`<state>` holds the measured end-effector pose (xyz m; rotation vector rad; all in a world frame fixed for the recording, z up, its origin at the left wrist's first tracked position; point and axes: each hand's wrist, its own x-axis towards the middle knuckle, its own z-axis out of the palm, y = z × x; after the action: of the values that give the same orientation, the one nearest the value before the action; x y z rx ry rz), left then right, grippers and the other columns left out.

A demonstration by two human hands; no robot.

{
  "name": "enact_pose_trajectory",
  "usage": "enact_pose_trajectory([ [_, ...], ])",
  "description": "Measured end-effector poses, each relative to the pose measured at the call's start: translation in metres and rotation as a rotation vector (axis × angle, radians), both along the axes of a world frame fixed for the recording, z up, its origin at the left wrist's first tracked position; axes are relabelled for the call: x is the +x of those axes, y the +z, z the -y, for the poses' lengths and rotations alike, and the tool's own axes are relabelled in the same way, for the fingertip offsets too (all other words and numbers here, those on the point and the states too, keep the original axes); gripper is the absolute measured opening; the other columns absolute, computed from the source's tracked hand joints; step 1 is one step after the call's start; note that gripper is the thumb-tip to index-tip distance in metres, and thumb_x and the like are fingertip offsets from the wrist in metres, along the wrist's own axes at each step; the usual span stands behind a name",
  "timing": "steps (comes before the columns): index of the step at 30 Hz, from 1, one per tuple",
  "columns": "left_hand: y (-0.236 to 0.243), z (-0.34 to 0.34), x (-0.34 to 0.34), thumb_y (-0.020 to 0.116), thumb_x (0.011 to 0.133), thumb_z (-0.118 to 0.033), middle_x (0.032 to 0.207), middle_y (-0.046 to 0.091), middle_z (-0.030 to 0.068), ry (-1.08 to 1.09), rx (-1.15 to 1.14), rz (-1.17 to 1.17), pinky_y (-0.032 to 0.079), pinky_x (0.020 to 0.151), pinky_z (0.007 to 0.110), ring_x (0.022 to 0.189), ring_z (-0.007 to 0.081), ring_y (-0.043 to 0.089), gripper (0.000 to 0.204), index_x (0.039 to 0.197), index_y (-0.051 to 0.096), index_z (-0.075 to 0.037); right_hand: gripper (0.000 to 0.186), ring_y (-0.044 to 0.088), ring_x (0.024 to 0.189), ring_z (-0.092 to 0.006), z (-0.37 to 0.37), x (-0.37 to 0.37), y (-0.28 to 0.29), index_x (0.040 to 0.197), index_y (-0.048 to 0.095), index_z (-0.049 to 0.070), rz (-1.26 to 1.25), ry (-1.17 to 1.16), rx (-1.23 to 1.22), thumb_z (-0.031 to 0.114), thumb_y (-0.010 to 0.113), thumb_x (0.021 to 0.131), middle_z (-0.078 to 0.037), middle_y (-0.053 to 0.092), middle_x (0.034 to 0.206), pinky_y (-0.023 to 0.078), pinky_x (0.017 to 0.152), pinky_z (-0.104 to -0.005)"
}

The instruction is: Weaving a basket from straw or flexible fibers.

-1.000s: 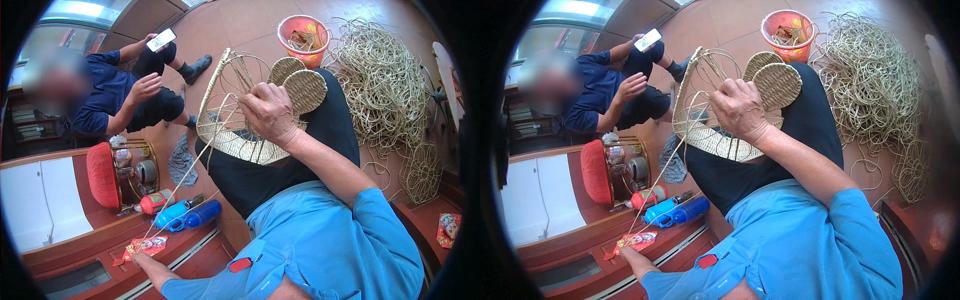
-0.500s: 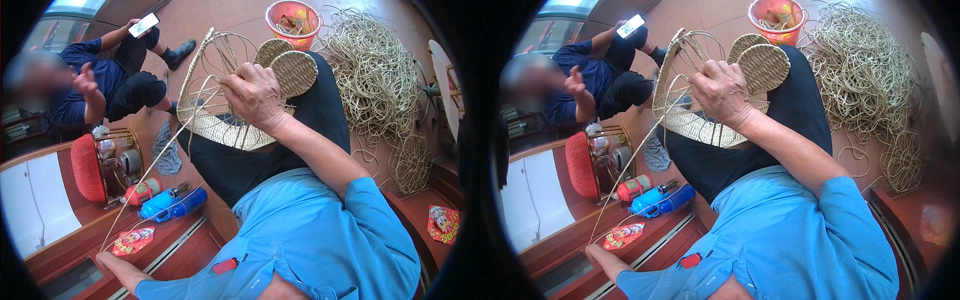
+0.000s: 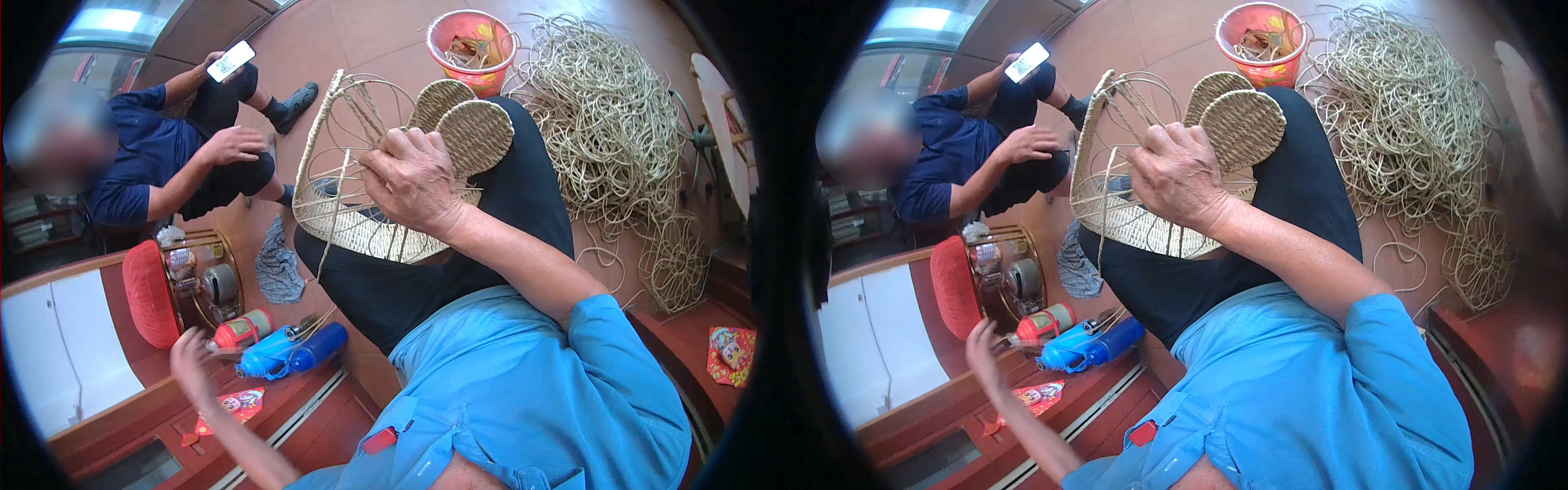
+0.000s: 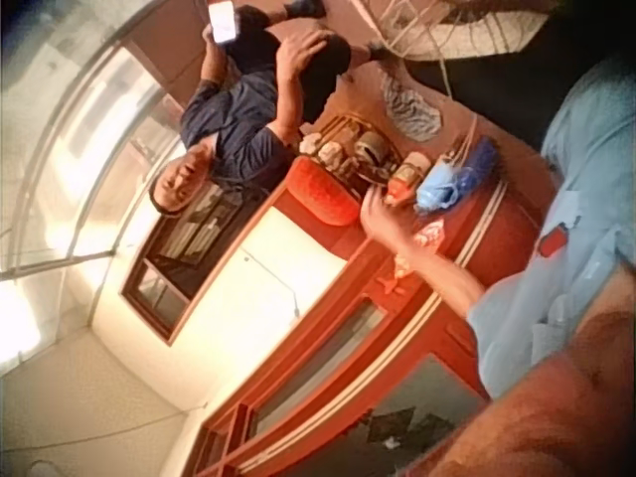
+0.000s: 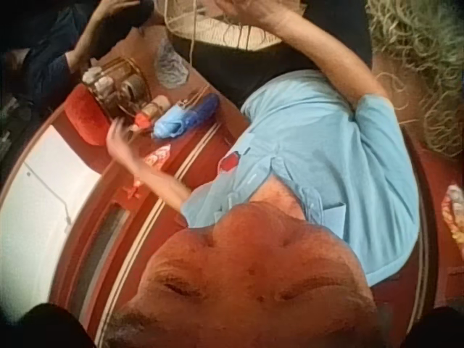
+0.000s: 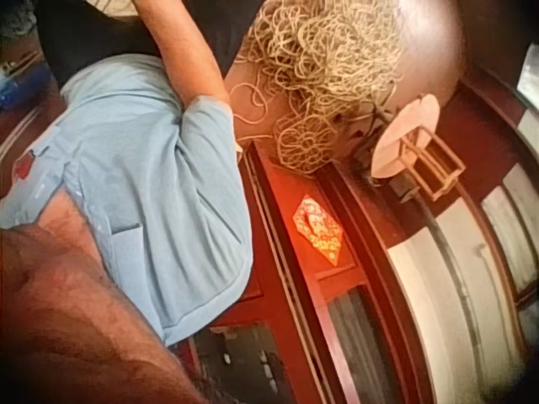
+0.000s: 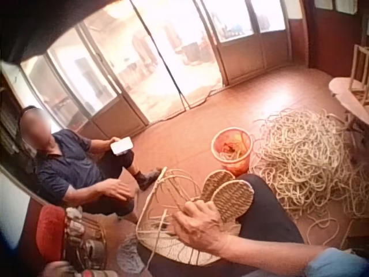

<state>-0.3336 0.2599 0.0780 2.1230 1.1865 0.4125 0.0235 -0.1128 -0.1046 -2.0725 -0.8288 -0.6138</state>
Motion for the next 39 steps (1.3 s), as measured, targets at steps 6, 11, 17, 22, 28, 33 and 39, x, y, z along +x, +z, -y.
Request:
enact_pose_trajectory([
  [6,-0.1,0.253,0.175,0.07,0.104,0.0,0.136,0.076,0.013,-0.571,-0.237,0.221,0.059,0.07,0.029,0.079,0.0129,0.072,0.037,0.14,0.067,-0.001,0.015,0.062,0.094,-0.0258,-0.012,-0.015,0.029,0.105,0.081,0.019,0.01,0.058,0.005,0.024,0.081,0.09,-0.002,0.063,0.1,0.045,0.084,-0.0441],
  [11,-0.165,0.244,0.263,0.065,0.105,-0.002,0.106,0.075,0.0147,-0.494,0.031,0.442,0.06,0.071,0.037,0.079,0.0183,0.075,0.016,0.119,0.059,-0.001,0.017,0.063,0.099,-0.0276,0.001,-0.012,-0.001,0.106,0.079,0.018,-0.075,0.03,-0.076,0.025,0.081,0.091,-0.003,0.065,0.102,0.045,0.086,-0.0469],
  [17,-0.142,0.239,0.286,0.064,0.101,-0.002,0.104,0.072,0.0215,-0.469,-0.071,0.45,0.059,0.086,0.05,0.096,0.0401,0.076,0.016,0.113,0.054,-0.001,0.017,0.063,0.096,-0.0268,0.0,-0.013,0.019,0.106,0.079,0.018,-0.063,0.041,-0.086,0.025,0.082,0.09,-0.002,0.065,0.1,0.044,0.085,-0.0448],
  [22,-0.143,0.253,0.281,0.07,0.105,-0.003,0.089,0.061,0.0042,-0.265,-0.412,0.6,0.051,0.069,0.029,0.077,0.0074,0.059,0.015,0.111,0.056,-0.004,0.021,0.063,0.097,-0.0268,-0.001,-0.006,0.017,0.11,0.079,0.019,-0.03,0.05,-0.111,0.025,0.083,0.09,-0.002,0.065,0.1,0.044,0.085,-0.045],
  [28,-0.129,0.254,0.257,0.074,0.109,-0.011,0.094,0.069,0.0014,-0.252,-0.816,0.889,0.043,0.055,0.017,0.067,0.0011,0.054,0.019,0.116,0.057,-0.01,0.022,0.064,0.097,-0.0248,-0.005,-0.016,0.016,0.11,0.077,0.021,0.039,0.011,-0.014,0.026,0.086,0.09,-0.001,0.067,0.103,0.044,0.087,-0.0448],
  [33,-0.113,0.212,0.207,0.075,0.11,-0.019,0.093,0.068,-0.0004,-0.145,-0.867,0.913,0.048,0.064,0.021,0.072,0.0061,0.059,0.019,0.12,0.063,-0.008,0.02,0.063,0.096,-0.0237,-0.007,-0.011,0.013,0.108,0.077,0.025,0.104,0.104,-0.076,0.025,0.086,0.091,0.004,0.067,0.102,0.043,0.088,-0.0445],
  [39,-0.156,0.075,0.074,0.072,0.112,-0.039,0.075,0.055,-0.0067,0.263,-0.805,0.828,0.039,0.063,0.024,0.065,0.0071,0.049,0.023,0.106,0.066,-0.017,0.017,0.062,0.097,-0.0243,-0.001,-0.001,0.006,0.103,0.075,0.026,0.14,0.09,-0.07,0.021,0.082,0.089,0.003,0.067,0.1,0.044,0.089,-0.0441],
])
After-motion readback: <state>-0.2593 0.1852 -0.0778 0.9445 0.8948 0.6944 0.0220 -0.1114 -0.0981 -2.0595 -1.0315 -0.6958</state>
